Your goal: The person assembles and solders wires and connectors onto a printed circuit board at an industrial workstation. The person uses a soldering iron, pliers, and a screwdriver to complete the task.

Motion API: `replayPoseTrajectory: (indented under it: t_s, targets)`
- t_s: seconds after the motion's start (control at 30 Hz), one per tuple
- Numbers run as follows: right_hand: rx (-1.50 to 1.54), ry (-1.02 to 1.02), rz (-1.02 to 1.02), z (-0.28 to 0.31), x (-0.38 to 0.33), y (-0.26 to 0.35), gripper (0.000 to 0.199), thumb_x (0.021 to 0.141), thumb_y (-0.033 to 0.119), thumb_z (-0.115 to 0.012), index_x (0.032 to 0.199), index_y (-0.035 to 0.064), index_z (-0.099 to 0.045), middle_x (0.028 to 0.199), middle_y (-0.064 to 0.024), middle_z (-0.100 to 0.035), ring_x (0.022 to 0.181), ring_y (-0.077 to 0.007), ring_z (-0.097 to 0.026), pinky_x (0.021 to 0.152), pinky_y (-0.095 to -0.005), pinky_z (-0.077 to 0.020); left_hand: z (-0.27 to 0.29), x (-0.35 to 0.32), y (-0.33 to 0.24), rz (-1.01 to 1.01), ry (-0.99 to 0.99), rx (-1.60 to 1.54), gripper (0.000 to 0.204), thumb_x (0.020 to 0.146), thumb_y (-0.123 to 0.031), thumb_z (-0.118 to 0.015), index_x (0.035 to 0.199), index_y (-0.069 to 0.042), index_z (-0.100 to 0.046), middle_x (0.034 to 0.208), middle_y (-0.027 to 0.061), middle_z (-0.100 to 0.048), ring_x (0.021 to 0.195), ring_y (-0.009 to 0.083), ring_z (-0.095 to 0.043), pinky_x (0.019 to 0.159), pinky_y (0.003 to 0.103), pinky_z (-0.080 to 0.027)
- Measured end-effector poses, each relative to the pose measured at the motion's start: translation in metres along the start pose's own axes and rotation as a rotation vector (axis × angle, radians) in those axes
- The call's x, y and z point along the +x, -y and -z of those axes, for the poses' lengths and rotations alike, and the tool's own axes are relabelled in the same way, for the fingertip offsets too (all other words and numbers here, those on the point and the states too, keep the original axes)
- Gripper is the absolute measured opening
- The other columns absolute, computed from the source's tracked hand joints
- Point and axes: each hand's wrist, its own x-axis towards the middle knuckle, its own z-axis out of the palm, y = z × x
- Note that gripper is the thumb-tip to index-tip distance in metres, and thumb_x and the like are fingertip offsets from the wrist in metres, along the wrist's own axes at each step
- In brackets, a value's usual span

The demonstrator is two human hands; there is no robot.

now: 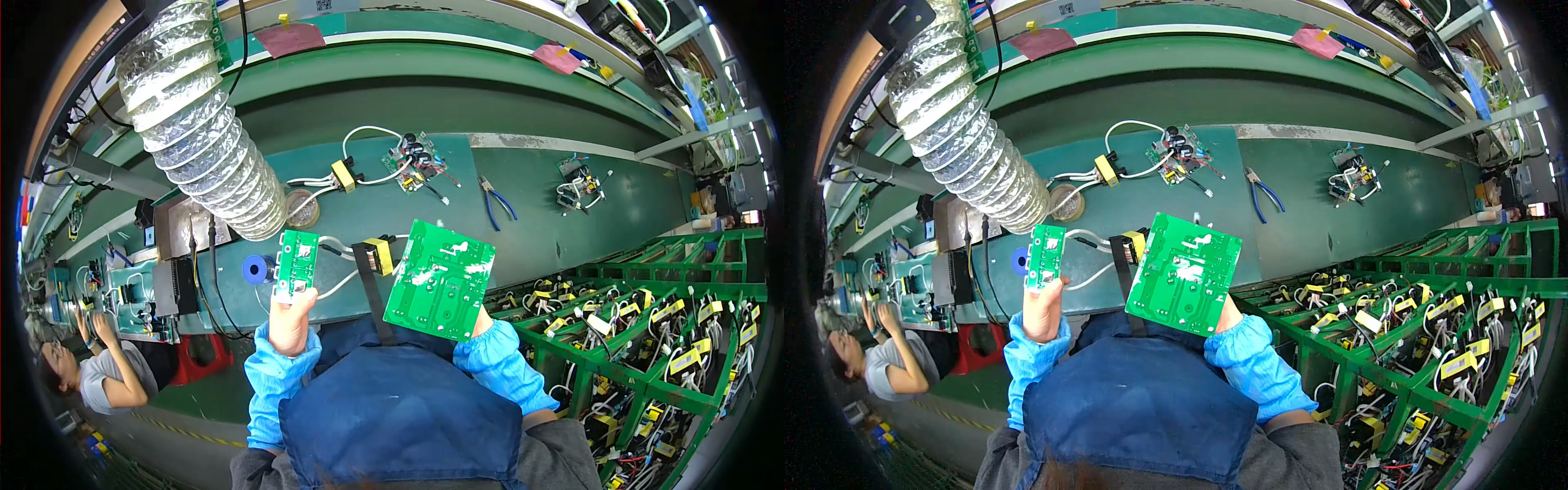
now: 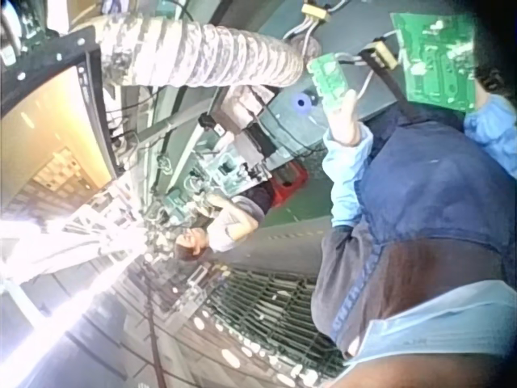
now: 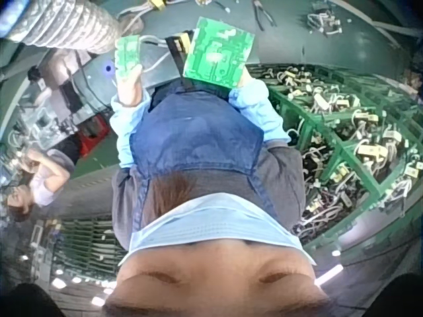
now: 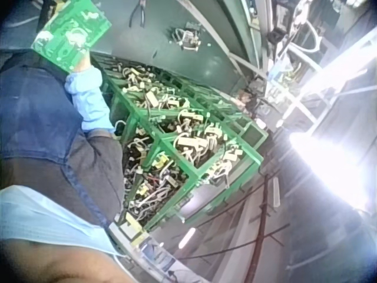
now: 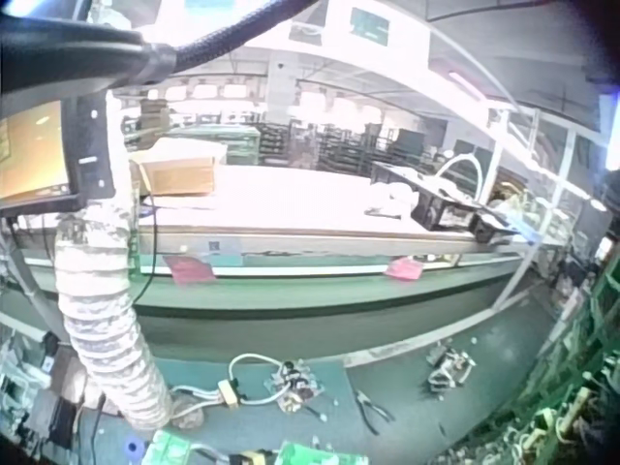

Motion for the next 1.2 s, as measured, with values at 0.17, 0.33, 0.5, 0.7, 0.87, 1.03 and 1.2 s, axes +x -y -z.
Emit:
replayPoseTrajectory:
  t_s: [0.17, 0.33, 0.5, 0.7, 0.87, 1.03, 1.2]
  targets:
    - [-0.088, 0.013, -0.038, 0.001, 0.008, 0.001, 0.043, 0.09, 0.033, -0.041, 0.123, 0.0056, -0.043, 0.117, -0.0104, -0.051, 0.103, -0.0211, -0.052, 0.087, -0.0342, -0.0448, 0.011, 0.0, 0.005, -0.02, -0.005, -0.013, 0.041, 0.076, 0.002, -0.06, 0.114, -0.005, -0.048, 0.1, 0.001, -0.055, 0.087, 0.0098, -0.05, 0.077, 0.026, -0.039]
    - [-1.025, 0.076, 0.021, 0.027, 0.018, 0.046, 0.033, 0.084, 0.027, -0.053, 0.105, 0.001, -0.059, 0.093, -0.0058, -0.063, 0.077, -0.0169, -0.06, 0.069, -0.0281, -0.0488, 0.044, 0.009, 0.022, 0.019, 0.008, -0.238, 0.043, 0.076, 0.002, -0.058, 0.117, -0.007, -0.047, 0.106, 0.0032, -0.054, 0.093, 0.0143, -0.051, 0.082, 0.035, -0.042]
    - [-2.273, -0.499, 0.494, 0.031, 0.034, 0.037, 0.031, 0.075, 0.018, -0.063, 0.106, 0.0159, -0.061, 0.077, -0.0166, -0.063, 0.067, -0.0329, -0.061, 0.062, -0.0374, -0.0481, 0.071, 0.012, 0.027, 0.038, -0.037, -0.252, 0.043, 0.077, 0.003, -0.057, 0.118, -0.006, -0.046, 0.11, 0.003, -0.053, 0.096, 0.0137, -0.051, 0.085, 0.037, -0.042]
    - [-2.081, -0.626, 0.738, 0.099, 0.065, -0.013, 0.04, 0.074, 0.014, -0.064, 0.113, 0.0182, -0.054, 0.094, -0.0164, -0.061, 0.082, -0.0346, -0.059, 0.069, -0.0406, -0.046, 0.132, 0.024, 0.046, 0.101, -0.12, 0.271, 0.036, 0.077, -0.012, -0.064, 0.111, -0.005, -0.054, 0.102, 0.0038, -0.058, 0.09, 0.0132, -0.054, 0.083, 0.03, -0.041]
    - [-2.216, -0.552, 0.638, 0.092, 0.064, -0.019, 0.057, 0.068, 0.006, -0.065, 0.121, 0.018, -0.046, 0.107, -0.0142, -0.052, 0.102, -0.0326, -0.047, 0.086, -0.0405, -0.0377, 0.181, 0.038, 0.056, 0.36, -0.252, 0.383, 0.044, 0.078, -0.038, -0.062, 0.111, -0.009, -0.058, 0.106, 0.0034, -0.058, 0.1, 0.016, -0.051, 0.087, 0.033, -0.038]
    - [-2.184, -0.594, 0.727, 0.085, 0.059, -0.026, 0.059, 0.07, 0.008, -0.064, 0.125, 0.0109, -0.042, 0.124, -0.0183, -0.038, 0.115, -0.0349, -0.035, 0.094, -0.0441, -0.0301, 0.195, 0.039, 0.064, 0.579, -0.332, 0.267, 0.061, 0.071, -0.053, -0.063, 0.113, -0.009, -0.056, 0.113, 0.0077, -0.056, 0.112, 0.0202, -0.046, 0.093, 0.038, -0.036]
    - [-2.112, -0.637, 0.847, 0.064, 0.054, -0.025, 0.054, 0.073, 0.006, -0.058, 0.125, 0.007, -0.041, 0.126, -0.0183, -0.036, 0.116, -0.0342, -0.032, 0.098, -0.0439, -0.0254, 0.203, 0.038, -0.018, 0.458, -0.534, 0.846, 0.058, 0.072, -0.05, -0.064, 0.104, -0.001, -0.057, 0.093, 0.0143, -0.062, 0.087, 0.0201, -0.059, 0.075, 0.032, -0.046]
